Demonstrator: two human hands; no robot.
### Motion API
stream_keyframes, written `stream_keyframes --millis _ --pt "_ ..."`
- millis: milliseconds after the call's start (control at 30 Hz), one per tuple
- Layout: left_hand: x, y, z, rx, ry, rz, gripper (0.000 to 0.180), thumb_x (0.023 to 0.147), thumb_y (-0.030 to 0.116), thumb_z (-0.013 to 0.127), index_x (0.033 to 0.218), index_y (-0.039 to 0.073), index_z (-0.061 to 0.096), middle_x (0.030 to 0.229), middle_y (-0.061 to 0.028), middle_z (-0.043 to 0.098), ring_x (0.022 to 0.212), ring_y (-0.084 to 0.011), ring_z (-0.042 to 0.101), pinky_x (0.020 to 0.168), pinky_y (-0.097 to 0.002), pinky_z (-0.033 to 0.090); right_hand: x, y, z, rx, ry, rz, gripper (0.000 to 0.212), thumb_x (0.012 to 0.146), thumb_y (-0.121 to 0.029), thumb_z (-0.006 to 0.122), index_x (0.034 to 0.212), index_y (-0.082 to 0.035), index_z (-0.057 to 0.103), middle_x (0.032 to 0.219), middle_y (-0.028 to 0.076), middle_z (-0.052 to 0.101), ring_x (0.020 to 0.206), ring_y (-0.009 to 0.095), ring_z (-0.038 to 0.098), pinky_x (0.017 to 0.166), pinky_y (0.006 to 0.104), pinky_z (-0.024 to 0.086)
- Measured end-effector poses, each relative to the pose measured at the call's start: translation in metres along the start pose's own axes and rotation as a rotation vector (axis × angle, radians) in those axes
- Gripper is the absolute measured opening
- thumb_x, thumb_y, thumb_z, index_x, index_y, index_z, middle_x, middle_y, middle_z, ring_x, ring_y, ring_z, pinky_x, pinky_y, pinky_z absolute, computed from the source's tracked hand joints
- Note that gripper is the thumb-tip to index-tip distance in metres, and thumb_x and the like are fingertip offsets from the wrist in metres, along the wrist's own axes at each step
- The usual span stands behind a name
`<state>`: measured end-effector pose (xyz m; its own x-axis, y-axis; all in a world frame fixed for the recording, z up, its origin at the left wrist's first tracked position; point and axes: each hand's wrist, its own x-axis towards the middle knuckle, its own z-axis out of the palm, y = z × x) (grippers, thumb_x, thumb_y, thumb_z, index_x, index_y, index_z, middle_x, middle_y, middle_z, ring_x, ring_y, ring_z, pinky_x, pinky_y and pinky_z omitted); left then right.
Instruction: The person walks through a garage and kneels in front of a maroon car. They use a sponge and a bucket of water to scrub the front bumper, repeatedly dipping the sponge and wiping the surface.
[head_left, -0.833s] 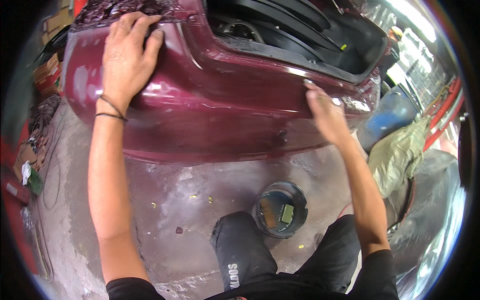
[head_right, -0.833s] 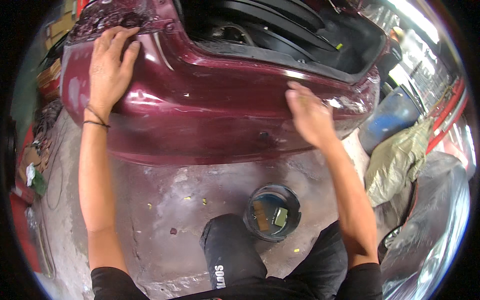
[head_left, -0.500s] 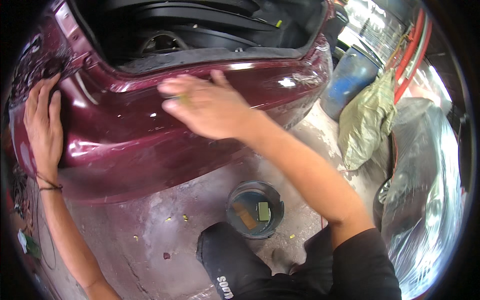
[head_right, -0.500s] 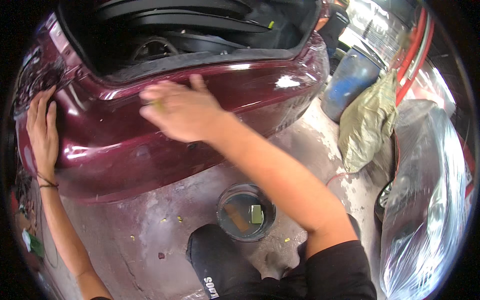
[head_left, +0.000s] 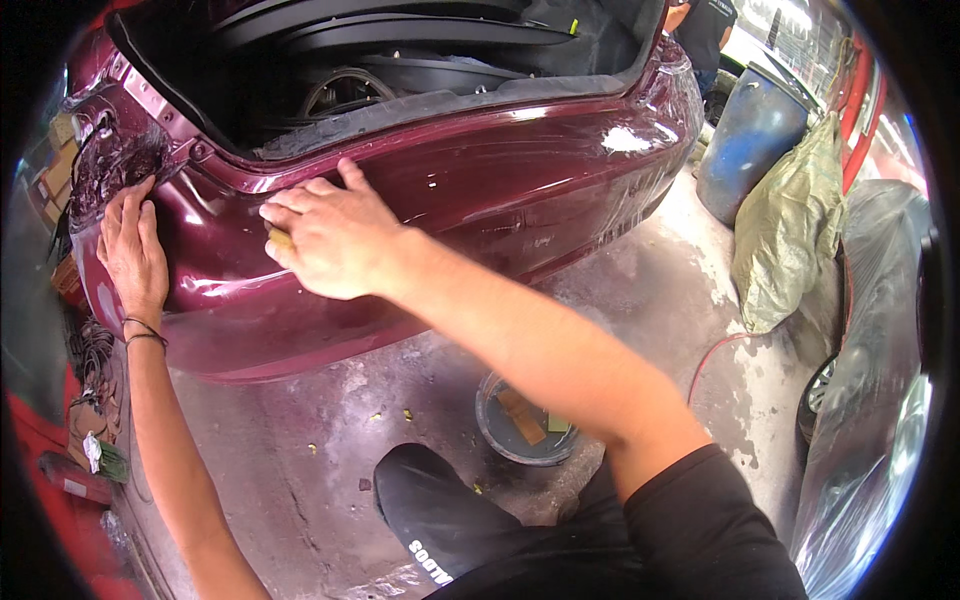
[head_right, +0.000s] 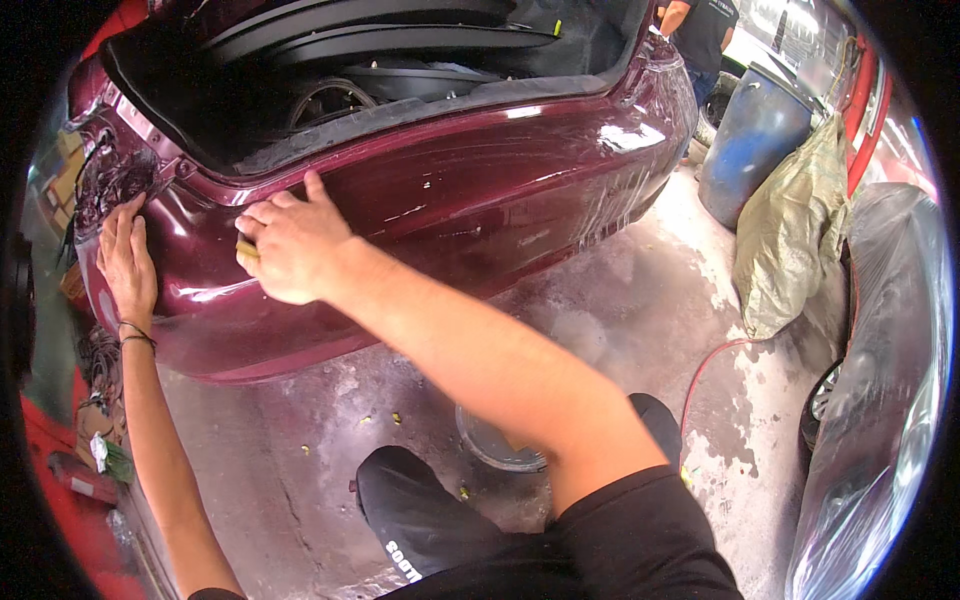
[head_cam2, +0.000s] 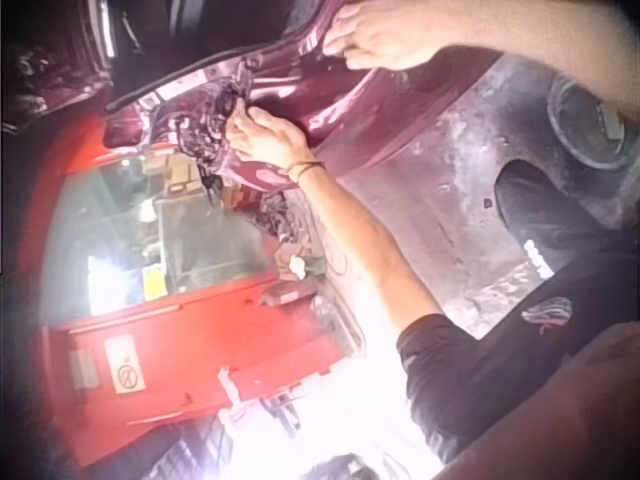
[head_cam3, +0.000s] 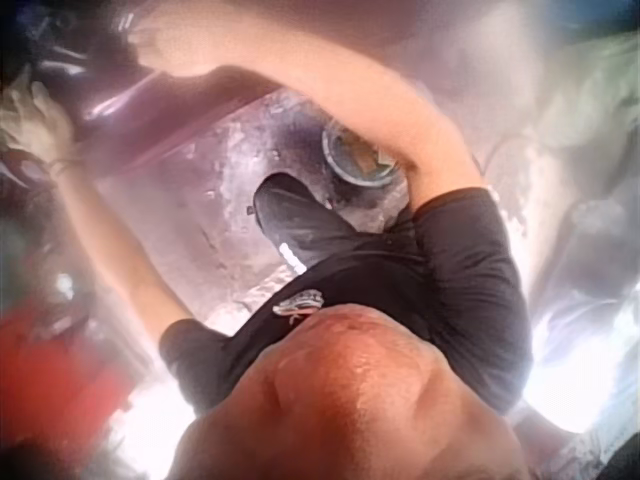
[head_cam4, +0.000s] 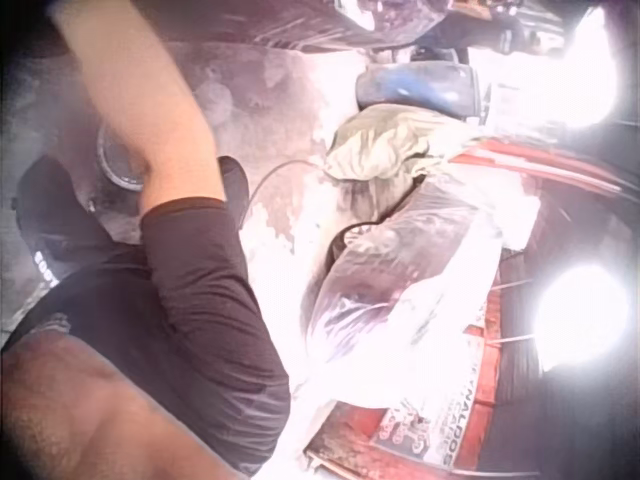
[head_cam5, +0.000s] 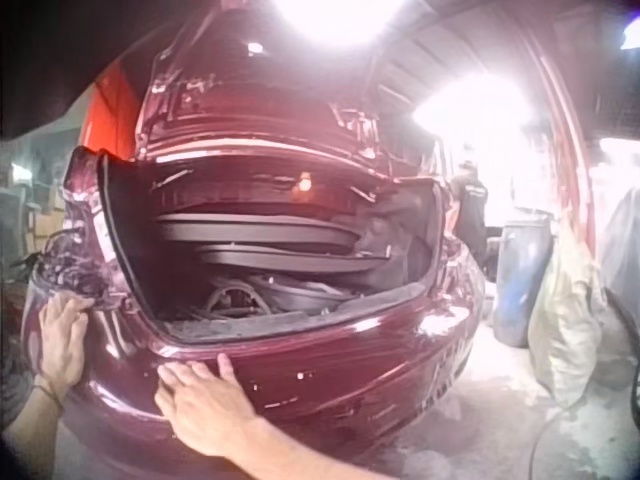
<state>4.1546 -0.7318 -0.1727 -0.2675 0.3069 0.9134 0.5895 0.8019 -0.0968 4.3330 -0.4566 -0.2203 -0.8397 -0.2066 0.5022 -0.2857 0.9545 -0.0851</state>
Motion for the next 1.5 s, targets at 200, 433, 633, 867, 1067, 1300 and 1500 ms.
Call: stream_keyframes --millis 200,433,633,867,1067,1300,1500 --pt "-0.006 0.027 0.002 0.018 0.026 -0.204 0.038 0.111 0.041 0.049 0.138 0.025 0.069 0.146 -0.0023 0.061 0.142 -0.0274 0.053 0.121 -0.0558 0.031 -0.117 0.187 -0.106 -0.151 -0.01 0.258 0.048 0.11 -0.043 0.046 0.148 -0.018 0.062 0.156 0.011 0.059 0.143 0.035 0.055 0.121 0.0485 0.042" --pt "-0.008 0.032 0.003 0.016 0.059 -0.194 0.038 0.112 0.043 0.048 0.139 0.027 0.068 0.145 -0.0008 0.062 0.144 -0.0251 0.052 0.122 -0.0559 0.029 -0.096 0.167 -0.075 -0.301 0.155 0.026 0.041 0.112 -0.036 0.049 0.133 -0.009 0.072 0.141 0.014 0.07 0.136 0.032 0.061 0.12 0.046 0.043" --pt "-0.004 0.036 0.007 0.035 0.025 -0.179 0.036 0.113 0.038 0.048 0.141 0.028 0.067 0.146 -0.0003 0.062 0.143 -0.0252 0.052 0.123 -0.0565 0.028 0.016 0.001 -0.003 -0.135 -0.059 0.012 0.057 0.114 -0.043 0.037 0.157 -0.009 0.052 0.168 0.011 0.045 0.153 0.035 0.044 0.132 0.0606 0.02" --pt "-0.013 0.025 0.004 0.041 0.055 -0.189 0.038 0.112 0.037 0.047 0.144 0.028 0.067 0.147 -0.0025 0.062 0.144 -0.0261 0.052 0.123 -0.0557 0.028 -0.114 0.2 -0.102 -0.194 0.047 0.27 0.045 0.114 -0.041 0.044 0.145 -0.017 0.066 0.15 0.007 0.064 0.141 0.029 0.058 0.12 0.0444 0.044" --pt "-0.01 0.031 0.006 -0.024 0.061 -0.186 0.038 0.113 0.036 0.046 0.141 0.026 0.069 0.146 -0.0021 0.063 0.143 -0.0261 0.053 0.123 -0.0537 0.029 -0.094 0.151 -0.082 -0.288 0.175 0.095 0.044 0.11 -0.039 0.05 0.123 -0.007 0.077 0.13 0.01 0.076 0.125 0.031 0.069 0.112 0.0463 0.051" --pt "-0.01 0.012 0.006 0.03 0.013 -0.121 0.041 0.114 0.034 0.044 0.143 0.02 0.069 0.146 -0.0058 0.064 0.141 -0.029 0.055 0.119 -0.0465 0.036 -0.049 0.074 -0.032 -0.017 -0.121 0.051 0.071 0.114 -0.057 0.03 0.166 -0.01 0.039 0.175 0.007 0.036 0.163 0.027 0.03 0.132 0.0657 0.011" --pt "-0.003 0.016 0.007 -0.021 0.019 -0.158 0.043 0.113 0.038 0.046 0.144 0.016 0.066 0.146 -0.0111 0.063 0.141 -0.0318 0.054 0.119 -0.0465 0.037 -0.198 0.283 -0.171 -0.238 -0.137 0.809 0.069 0.113 -0.057 0.025 0.17 -0.018 0.033 0.178 0.002 0.03 0.164 0.022 0.026 0.13 0.0677 0.012"
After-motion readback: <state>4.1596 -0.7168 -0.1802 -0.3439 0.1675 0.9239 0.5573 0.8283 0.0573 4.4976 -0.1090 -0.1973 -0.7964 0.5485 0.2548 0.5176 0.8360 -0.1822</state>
